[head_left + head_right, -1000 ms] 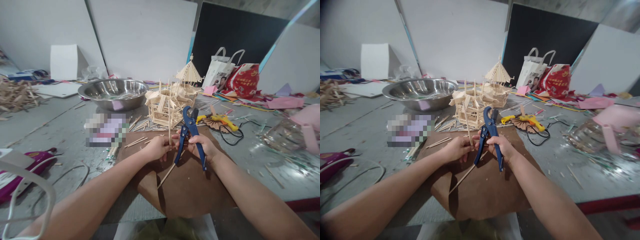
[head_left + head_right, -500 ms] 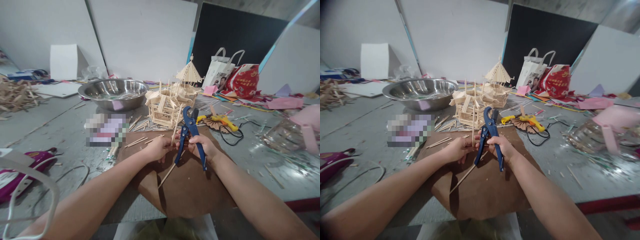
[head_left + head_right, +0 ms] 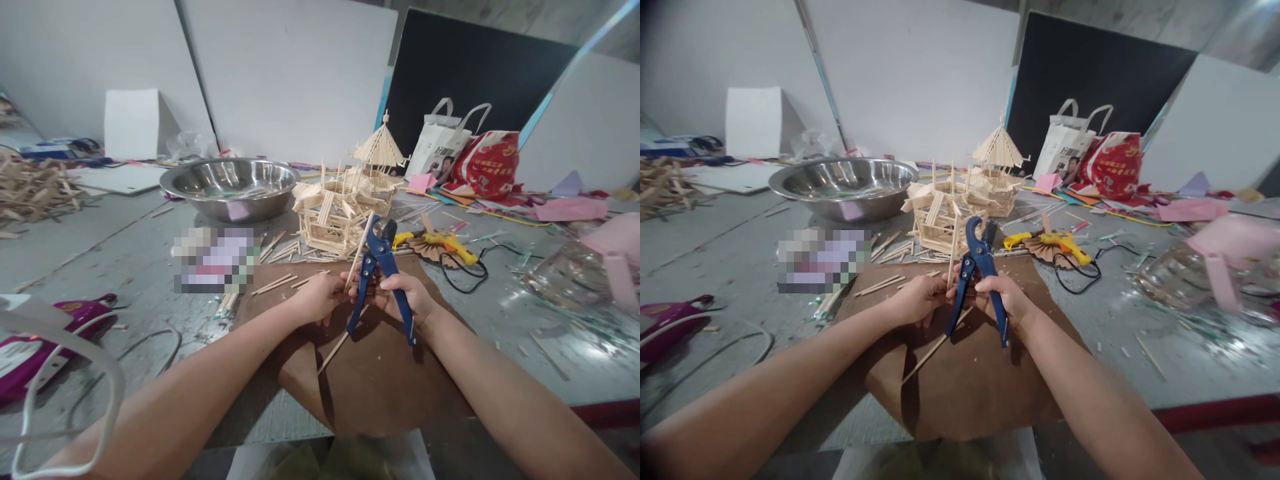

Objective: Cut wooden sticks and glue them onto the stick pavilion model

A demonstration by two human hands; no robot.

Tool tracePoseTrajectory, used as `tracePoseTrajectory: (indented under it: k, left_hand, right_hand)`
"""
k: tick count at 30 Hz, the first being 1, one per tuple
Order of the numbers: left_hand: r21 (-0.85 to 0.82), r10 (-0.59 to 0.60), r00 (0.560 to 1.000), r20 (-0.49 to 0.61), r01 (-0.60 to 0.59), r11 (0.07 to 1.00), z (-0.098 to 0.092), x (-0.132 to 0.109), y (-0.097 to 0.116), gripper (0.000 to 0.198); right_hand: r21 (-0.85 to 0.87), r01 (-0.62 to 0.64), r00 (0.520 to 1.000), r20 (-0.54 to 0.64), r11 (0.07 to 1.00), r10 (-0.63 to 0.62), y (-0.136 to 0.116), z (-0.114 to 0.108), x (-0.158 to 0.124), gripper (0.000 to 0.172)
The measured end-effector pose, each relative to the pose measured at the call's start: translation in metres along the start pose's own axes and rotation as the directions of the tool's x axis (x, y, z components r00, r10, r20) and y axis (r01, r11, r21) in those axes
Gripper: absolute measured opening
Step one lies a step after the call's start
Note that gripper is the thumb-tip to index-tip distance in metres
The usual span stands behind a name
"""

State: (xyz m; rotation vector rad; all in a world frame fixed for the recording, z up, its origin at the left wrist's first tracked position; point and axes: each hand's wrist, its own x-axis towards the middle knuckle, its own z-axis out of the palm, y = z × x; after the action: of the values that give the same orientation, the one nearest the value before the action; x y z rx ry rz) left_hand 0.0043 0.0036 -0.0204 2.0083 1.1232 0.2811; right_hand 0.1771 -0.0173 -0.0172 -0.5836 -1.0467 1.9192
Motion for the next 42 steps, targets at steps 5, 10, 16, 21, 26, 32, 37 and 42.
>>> tracePoseTrajectory:
  k: [5, 10, 16, 21, 26, 32, 37, 42]
  left_hand:
    - [0.008, -0.067, 0.997, -0.026, 0.068, 0.998, 0.001, 0.0, 0.003, 0.019]
    - [0.032, -0.044, 0.999, -0.022, 0.045, 0.998, 0.001, 0.0, 0.001, 0.021]
    - [-0.054, 0.006, 0.998, -0.056, -0.009, 0.999, 0.002, 0.0, -0.002, 0.018]
    - [-0.137, -0.025, 0.994, -0.108, 0.01, 0.991, 0.003, 0.001, -0.003, 0.018]
    - [-0.052, 0.022, 0.988, -0.155, -0.031, 0.998, 0.003, 0.003, -0.004, 0.024]
    - [-0.033, 0.098, 0.982, -0.162, -0.105, 0.994, 0.001, 0.001, 0.001, 0.033]
    - [-0.233, 0.065, 0.989, -0.133, -0.095, 0.968, -0.015, -0.007, 0.007, 0.031]
    - [-0.341, 0.064, 0.989, -0.135, -0.107, 0.934, -0.031, -0.015, 0.01, 0.027]
  right_hand:
    - [-0.019, -0.012, 1.0, 0.002, 1.0, 0.012, 0.0, 0.001, 0.0, 0.046]
    - [-0.022, -0.023, 1.0, 0.004, 1.0, 0.023, 0.0, 0.001, 0.001, 0.042]
    - [-0.018, -0.043, 0.999, -0.005, 0.999, 0.043, 0.0, 0.0, 0.002, 0.043]
    - [-0.01, -0.044, 0.999, -0.031, 0.999, 0.044, -0.001, 0.002, 0.001, 0.042]
    - [0.014, -0.029, 0.999, -0.021, 0.999, 0.03, 0.0, 0.001, 0.002, 0.04]
    - [0.011, -0.009, 1.0, 0.022, 1.0, 0.009, -0.001, -0.001, 0.002, 0.041]
    - [-0.145, 0.145, 0.987, -0.047, 0.979, -0.153, -0.01, -0.004, -0.003, 0.041]
    - [-0.744, 0.226, 0.861, -0.15, 0.628, -0.487, -0.017, -0.008, -0.008, 0.036]
